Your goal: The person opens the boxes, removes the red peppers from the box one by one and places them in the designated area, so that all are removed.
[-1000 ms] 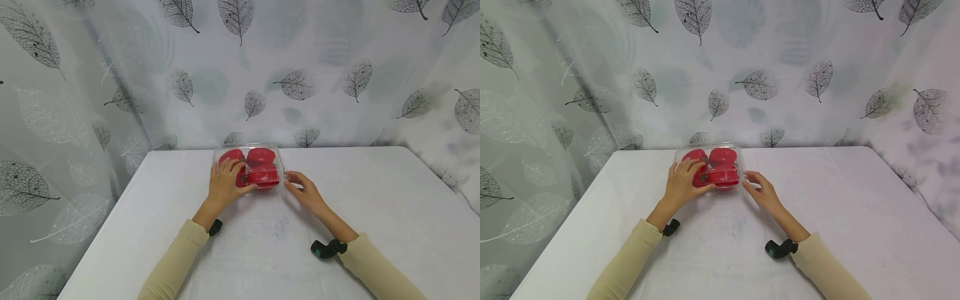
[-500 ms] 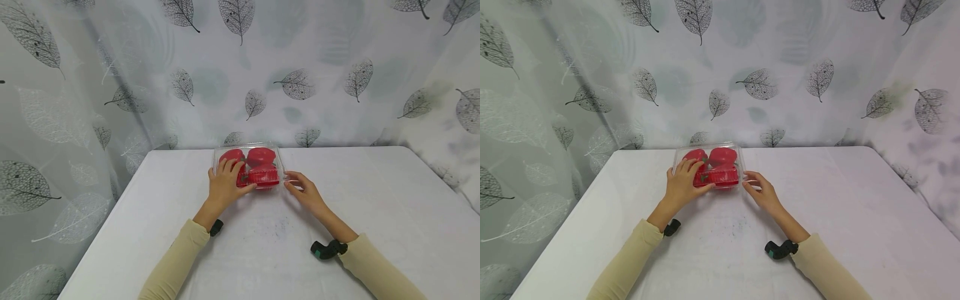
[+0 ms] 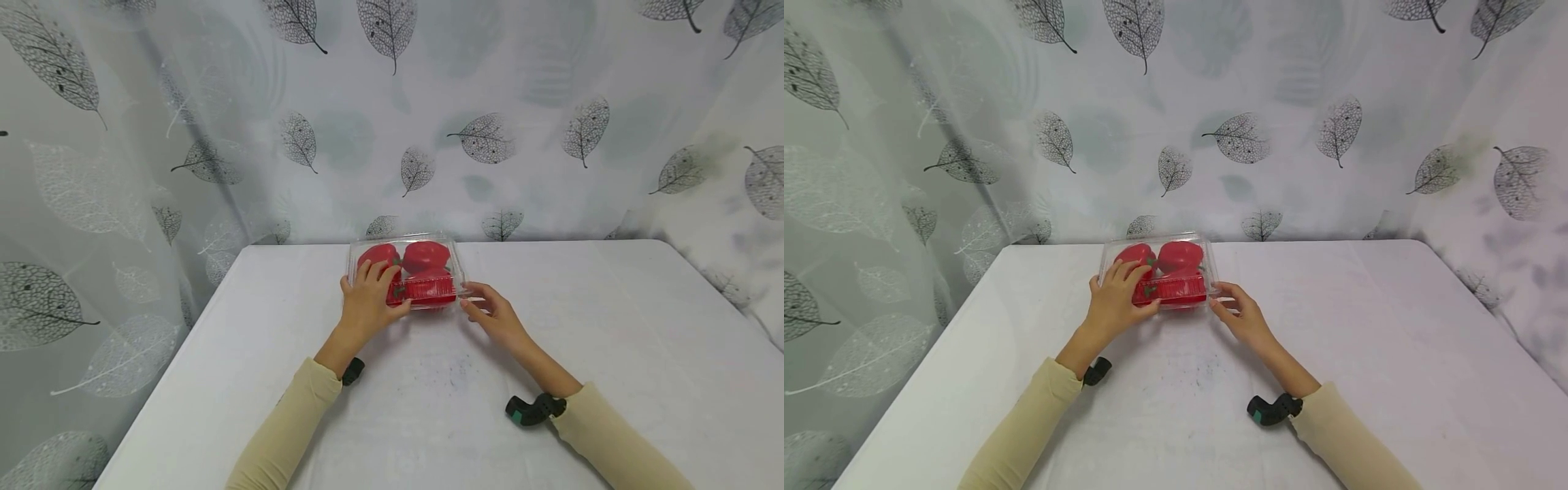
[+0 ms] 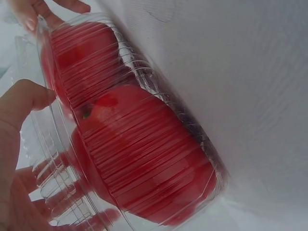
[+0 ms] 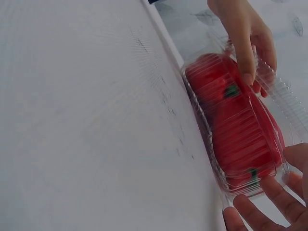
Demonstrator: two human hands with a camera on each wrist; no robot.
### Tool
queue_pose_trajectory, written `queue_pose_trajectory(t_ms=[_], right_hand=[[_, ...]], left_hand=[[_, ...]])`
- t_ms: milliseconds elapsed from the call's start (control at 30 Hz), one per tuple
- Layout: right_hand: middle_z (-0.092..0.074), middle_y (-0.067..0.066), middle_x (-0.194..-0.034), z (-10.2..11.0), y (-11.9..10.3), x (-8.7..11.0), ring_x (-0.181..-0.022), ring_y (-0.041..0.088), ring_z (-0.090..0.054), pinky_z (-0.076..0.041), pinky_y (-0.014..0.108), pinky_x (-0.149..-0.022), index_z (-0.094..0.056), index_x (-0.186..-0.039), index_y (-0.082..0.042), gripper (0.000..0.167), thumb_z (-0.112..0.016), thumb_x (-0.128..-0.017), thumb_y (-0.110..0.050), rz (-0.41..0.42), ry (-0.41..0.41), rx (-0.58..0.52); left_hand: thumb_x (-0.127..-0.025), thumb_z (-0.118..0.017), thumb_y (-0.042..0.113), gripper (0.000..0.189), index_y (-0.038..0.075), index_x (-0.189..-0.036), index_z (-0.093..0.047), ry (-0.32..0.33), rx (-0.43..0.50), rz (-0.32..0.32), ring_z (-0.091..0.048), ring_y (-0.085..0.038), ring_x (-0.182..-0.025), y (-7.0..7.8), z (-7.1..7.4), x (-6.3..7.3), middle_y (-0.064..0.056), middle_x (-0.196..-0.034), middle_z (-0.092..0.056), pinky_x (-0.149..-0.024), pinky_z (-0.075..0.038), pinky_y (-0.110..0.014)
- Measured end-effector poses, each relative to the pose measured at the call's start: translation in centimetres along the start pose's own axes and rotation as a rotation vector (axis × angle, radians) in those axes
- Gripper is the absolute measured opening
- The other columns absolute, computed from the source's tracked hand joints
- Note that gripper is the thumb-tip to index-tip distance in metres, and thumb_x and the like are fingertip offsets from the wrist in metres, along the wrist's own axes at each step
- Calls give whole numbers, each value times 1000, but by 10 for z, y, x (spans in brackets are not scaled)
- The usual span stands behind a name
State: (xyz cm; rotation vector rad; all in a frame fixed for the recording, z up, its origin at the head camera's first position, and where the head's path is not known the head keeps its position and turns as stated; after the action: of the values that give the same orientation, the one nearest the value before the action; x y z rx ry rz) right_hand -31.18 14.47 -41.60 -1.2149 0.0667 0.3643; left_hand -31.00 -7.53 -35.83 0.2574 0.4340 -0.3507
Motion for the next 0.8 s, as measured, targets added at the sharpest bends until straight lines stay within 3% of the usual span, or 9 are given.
queue_pose_trajectory(t_ms=[200, 500, 667, 800], right_hand=[[-56, 28, -127, -2, 1, 0, -110, 45, -59, -57, 32, -80, -47, -136, 3, 42, -59, -98, -11, -9, -5, -81], [-56, 29, -125, -4, 4, -1, -107, 45, -60, -57, 30, -79, -45, -136, 3, 43, -60, -97, -10, -20, 6, -128], [-55, 28, -125, -4, 5, 0, -107, 44, -60, -57, 31, -80, -44, -137, 2, 44, -59, -98, -12, -34, 0, -129], [-55, 28, -126, -6, 6, -1, -108, 44, -60, -57, 30, -81, -43, -137, 2, 45, -59, -98, -13, -42, -8, -136]], left_hand=[[-81, -75, 37, 56, 16, -130, -58, -45, 29, 10, -42, -37, -132, -1, 2, 0, -11, -135, -53, -91, -36, -69], [-77, -81, 20, 50, 13, -123, -63, -50, 216, 29, -47, -26, -128, -7, 7, -3, -11, -135, -53, -89, -36, -62], [-77, -82, 25, 52, 12, -124, -62, -68, 203, 28, -51, -26, -123, -12, 7, -2, -10, -130, -56, -91, -39, -59], [-77, -82, 34, 56, 11, -123, -62, -43, 145, 18, -53, -26, -119, -18, 10, 0, -10, -125, -58, -93, -42, -58]])
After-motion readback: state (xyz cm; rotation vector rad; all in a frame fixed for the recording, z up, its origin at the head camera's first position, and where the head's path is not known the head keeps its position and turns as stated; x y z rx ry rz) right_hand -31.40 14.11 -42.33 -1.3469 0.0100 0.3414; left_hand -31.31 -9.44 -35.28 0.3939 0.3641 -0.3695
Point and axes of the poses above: each hand's wrist, its own x-axis away from the middle knuckle, its own z-axis out of the back of the hand, y = z × x, the point moved 7 cm from there along -x, towards the middle knuckle
